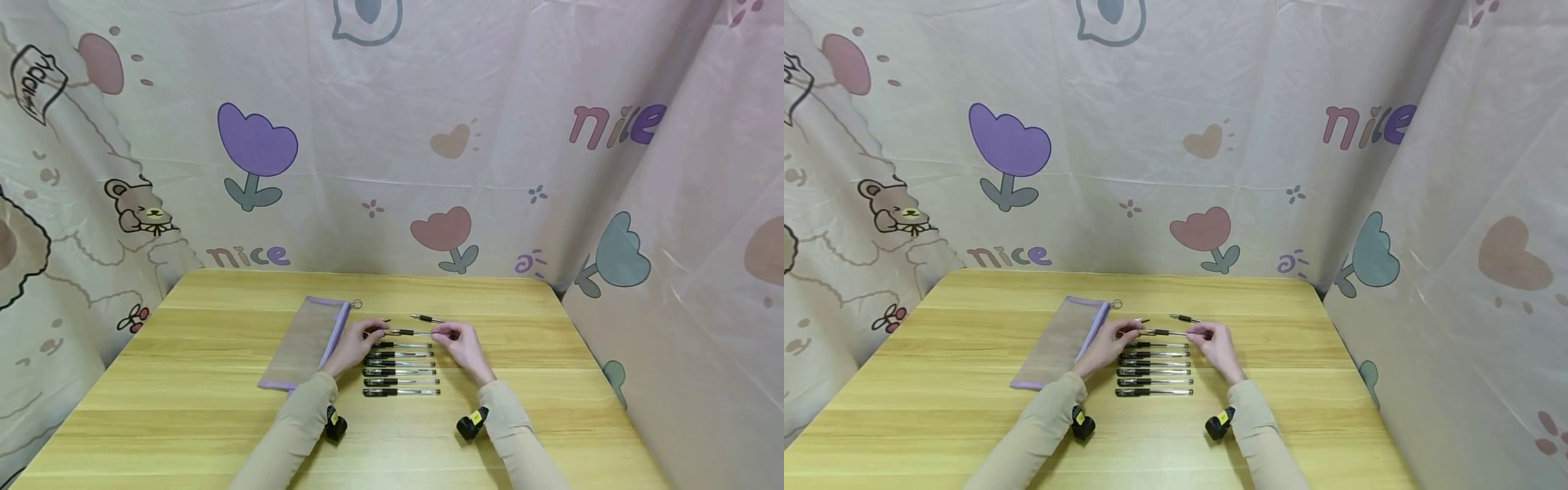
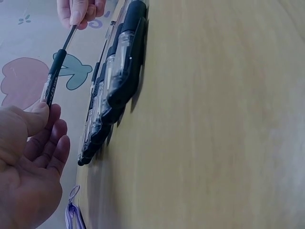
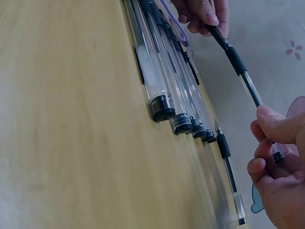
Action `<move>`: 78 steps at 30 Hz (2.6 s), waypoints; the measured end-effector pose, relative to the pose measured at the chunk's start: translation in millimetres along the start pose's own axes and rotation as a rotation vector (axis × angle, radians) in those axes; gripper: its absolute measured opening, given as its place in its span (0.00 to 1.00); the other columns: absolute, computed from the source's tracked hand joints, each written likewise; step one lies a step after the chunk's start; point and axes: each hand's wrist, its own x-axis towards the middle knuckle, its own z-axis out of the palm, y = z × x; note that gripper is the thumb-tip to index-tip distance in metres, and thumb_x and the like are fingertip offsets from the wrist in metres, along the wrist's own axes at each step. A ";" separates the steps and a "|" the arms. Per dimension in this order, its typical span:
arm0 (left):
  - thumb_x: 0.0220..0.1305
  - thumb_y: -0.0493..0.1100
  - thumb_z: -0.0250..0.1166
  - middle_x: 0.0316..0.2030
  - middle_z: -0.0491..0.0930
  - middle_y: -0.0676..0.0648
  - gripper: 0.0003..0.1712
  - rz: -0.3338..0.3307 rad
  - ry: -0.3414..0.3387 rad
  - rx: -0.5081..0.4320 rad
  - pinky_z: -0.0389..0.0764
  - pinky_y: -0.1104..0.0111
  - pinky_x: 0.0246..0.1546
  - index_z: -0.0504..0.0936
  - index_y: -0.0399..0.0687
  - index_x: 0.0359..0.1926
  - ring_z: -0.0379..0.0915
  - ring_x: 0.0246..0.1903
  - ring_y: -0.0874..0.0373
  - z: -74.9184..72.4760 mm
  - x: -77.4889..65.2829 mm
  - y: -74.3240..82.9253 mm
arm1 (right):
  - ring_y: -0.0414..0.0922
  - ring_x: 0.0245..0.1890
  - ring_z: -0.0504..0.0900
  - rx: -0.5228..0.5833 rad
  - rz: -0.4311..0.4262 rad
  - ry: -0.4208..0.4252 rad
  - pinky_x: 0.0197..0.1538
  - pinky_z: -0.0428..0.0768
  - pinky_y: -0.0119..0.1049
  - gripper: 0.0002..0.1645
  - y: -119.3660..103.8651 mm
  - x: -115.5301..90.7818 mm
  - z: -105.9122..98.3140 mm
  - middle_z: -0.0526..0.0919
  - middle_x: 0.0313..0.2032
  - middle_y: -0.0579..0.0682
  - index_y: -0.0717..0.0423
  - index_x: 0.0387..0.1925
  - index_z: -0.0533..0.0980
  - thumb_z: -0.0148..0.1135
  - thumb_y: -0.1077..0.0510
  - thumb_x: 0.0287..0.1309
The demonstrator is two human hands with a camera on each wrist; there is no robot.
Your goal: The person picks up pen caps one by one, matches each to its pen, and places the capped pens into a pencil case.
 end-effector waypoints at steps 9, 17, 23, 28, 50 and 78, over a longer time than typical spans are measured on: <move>0.70 0.35 0.61 0.60 0.80 0.35 0.11 0.013 -0.007 -0.008 0.81 0.67 0.47 0.85 0.42 0.49 0.81 0.53 0.44 -0.5 0.0 0.5 | 0.41 0.36 0.80 0.020 -0.013 -0.018 0.39 0.76 0.24 0.11 -2.4 1.0 3.5 0.88 0.39 0.60 0.66 0.42 0.84 0.70 0.66 0.57; 0.70 0.34 0.61 0.58 0.81 0.33 0.12 0.027 -0.022 -0.052 0.79 0.72 0.44 0.84 0.36 0.51 0.82 0.45 0.47 -2.6 -2.0 -0.4 | 0.45 0.36 0.81 0.077 -0.004 -0.042 0.39 0.76 0.24 0.13 -1.1 1.5 6.8 0.87 0.42 0.65 0.69 0.44 0.83 0.69 0.67 0.57; 0.67 0.34 0.65 0.50 0.86 0.38 0.10 -0.016 0.039 -0.084 0.79 0.75 0.42 0.86 0.36 0.47 0.82 0.43 0.51 -3.1 -3.7 -2.5 | 0.37 0.31 0.78 0.077 -0.006 -0.048 0.37 0.76 0.24 0.09 -0.8 2.6 9.4 0.87 0.39 0.61 0.64 0.40 0.85 0.70 0.66 0.56; 0.65 0.32 0.66 0.45 0.87 0.37 0.09 0.002 0.073 -0.100 0.83 0.73 0.44 0.86 0.34 0.45 0.84 0.44 0.48 -3.0 -5.1 -4.2 | 0.37 0.30 0.77 0.102 -0.017 -0.046 0.35 0.76 0.25 0.08 1.4 3.7 11.9 0.87 0.37 0.59 0.63 0.39 0.85 0.69 0.67 0.56; 0.63 0.31 0.67 0.40 0.89 0.39 0.09 -0.008 0.139 -0.077 0.84 0.74 0.39 0.87 0.34 0.43 0.86 0.37 0.50 -3.7 -7.3 -1.6 | 0.38 0.30 0.76 0.070 -0.045 -0.016 0.34 0.75 0.25 0.05 -2.8 7.6 19.6 0.86 0.34 0.57 0.62 0.37 0.86 0.69 0.67 0.57; 0.65 0.30 0.64 0.39 0.88 0.39 0.08 -0.103 0.139 -0.023 0.81 0.70 0.41 0.86 0.35 0.44 0.82 0.39 0.51 -10.5 -1.6 -9.4 | 0.35 0.35 0.81 0.033 -0.167 0.006 0.40 0.82 0.26 0.11 16.1 12.3 14.0 0.88 0.38 0.57 0.69 0.43 0.83 0.67 0.66 0.60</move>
